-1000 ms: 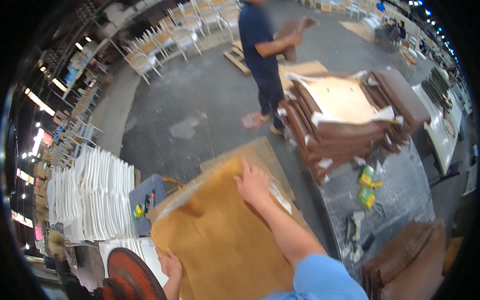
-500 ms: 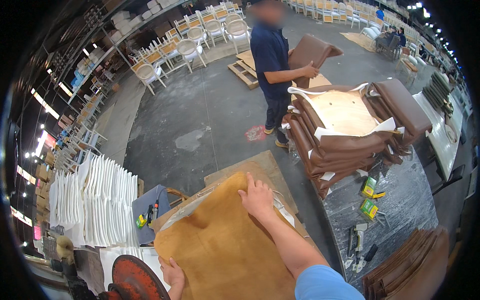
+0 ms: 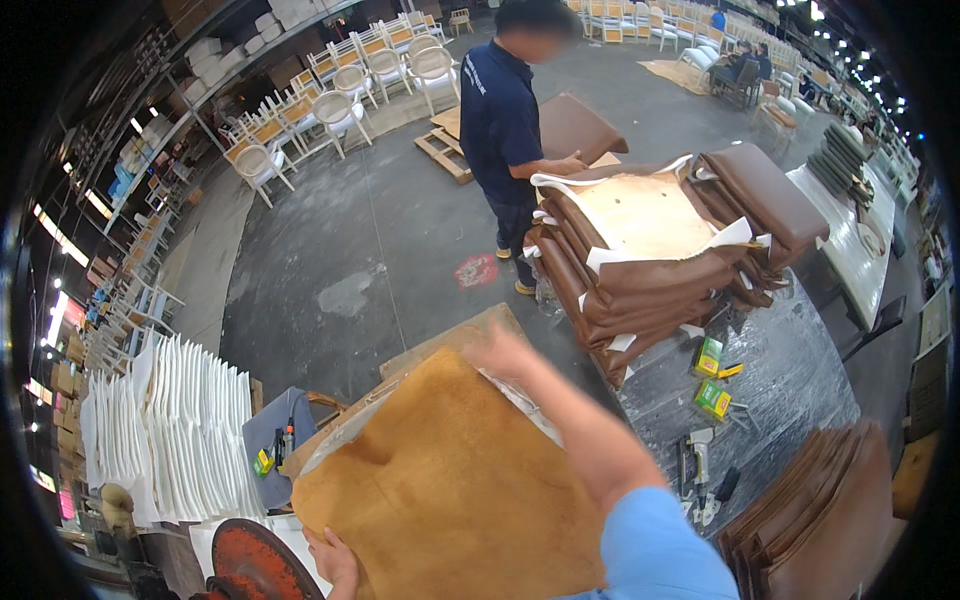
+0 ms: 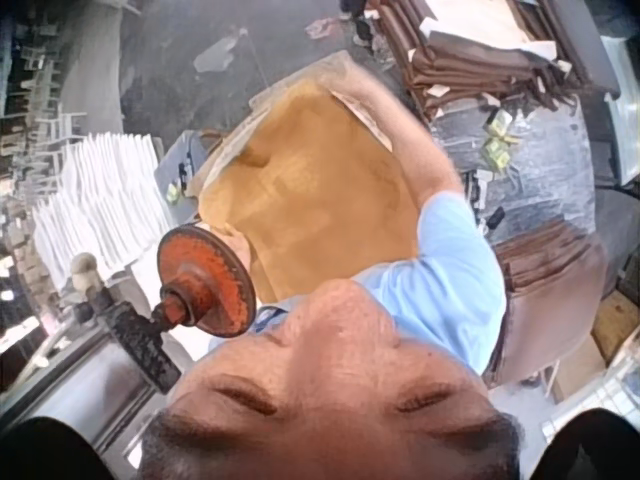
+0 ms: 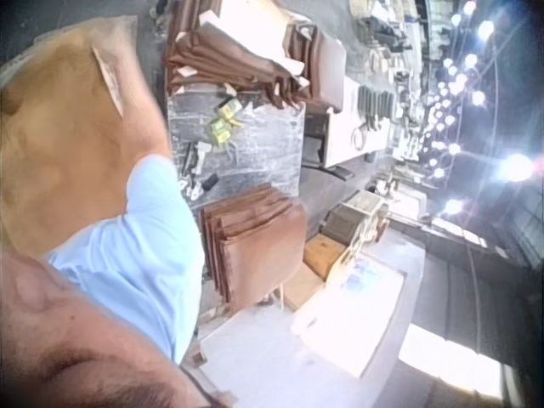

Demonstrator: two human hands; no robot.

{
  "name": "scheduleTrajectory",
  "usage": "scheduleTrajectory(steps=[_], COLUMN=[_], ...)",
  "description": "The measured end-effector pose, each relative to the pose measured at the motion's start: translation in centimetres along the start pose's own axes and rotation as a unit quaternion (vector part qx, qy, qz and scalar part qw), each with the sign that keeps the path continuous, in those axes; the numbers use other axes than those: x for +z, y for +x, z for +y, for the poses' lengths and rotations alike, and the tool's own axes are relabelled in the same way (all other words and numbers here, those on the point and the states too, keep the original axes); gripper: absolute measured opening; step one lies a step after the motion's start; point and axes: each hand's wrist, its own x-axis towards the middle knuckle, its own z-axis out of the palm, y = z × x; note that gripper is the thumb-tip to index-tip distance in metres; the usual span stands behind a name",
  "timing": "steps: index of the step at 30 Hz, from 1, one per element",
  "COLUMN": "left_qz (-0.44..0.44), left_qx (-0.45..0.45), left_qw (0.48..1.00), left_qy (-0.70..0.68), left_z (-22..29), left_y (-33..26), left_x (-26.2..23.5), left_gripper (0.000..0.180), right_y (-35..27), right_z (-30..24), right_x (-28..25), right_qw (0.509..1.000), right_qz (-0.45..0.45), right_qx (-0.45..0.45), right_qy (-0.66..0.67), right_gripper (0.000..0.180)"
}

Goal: The person assembles a chair seat by layering foam, fabric, and a wooden base, then uses a pneumatic staple gun to secure the fabric to the base. The person handles foam pads, fabric sheets, and a wooden seat base while working at a workstation in a furniture factory.

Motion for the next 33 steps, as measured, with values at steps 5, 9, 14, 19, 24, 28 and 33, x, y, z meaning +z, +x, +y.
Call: scheduleTrajectory(steps=[5,9,14,19,24,28,33], left_qz=[-0.11,-0.109,-0.089,-0.09,-0.105,-0.081,-0.051], left_qx=[-0.041,-0.045,-0.063,-0.077,-0.065,-0.043,-0.202], left_qw=[0.993,0.993,0.994,0.993,0.992,0.991,0.876], left_qy=[-0.003,-0.021,-0.007,-0.019,-0.036,-0.095,-0.434], left_z=[0.1,1.6,1.2,1.3,2.5,2.1,-0.9], left_y=[-0.2,-0.2,-0.2,-0.6,0.1,0.1,4.5], left_x=[-0.3,-0.1,-1.9,-2.0,-1.7,-1.5,-2.4], left_gripper=[0.066,0.067,0.069,0.068,0.069,0.07,0.063], right_y=[7.2,8.4,3.3,-5.1,-5.2,-4.3,-4.5], right_z=[-5.7,-7.0,-3.9,-1.6,-0.4,0.9,0.3], right_x=[-18.4,-22.7,-8.4,6.4,6.5,6.4,6.7], right_qw=[0.985,0.978,0.998,0.983,0.988,0.989,0.982], right_qz=[0.099,0.153,-0.002,0.024,0.097,0.143,0.166], right_qx=[0.133,0.077,-0.039,-0.058,-0.038,-0.036,-0.083], right_qy=[-0.052,-0.122,-0.053,-0.17,-0.118,-0.018,0.037], right_gripper=[0.11,0.092,0.077,0.077,0.067,0.055,0.034])
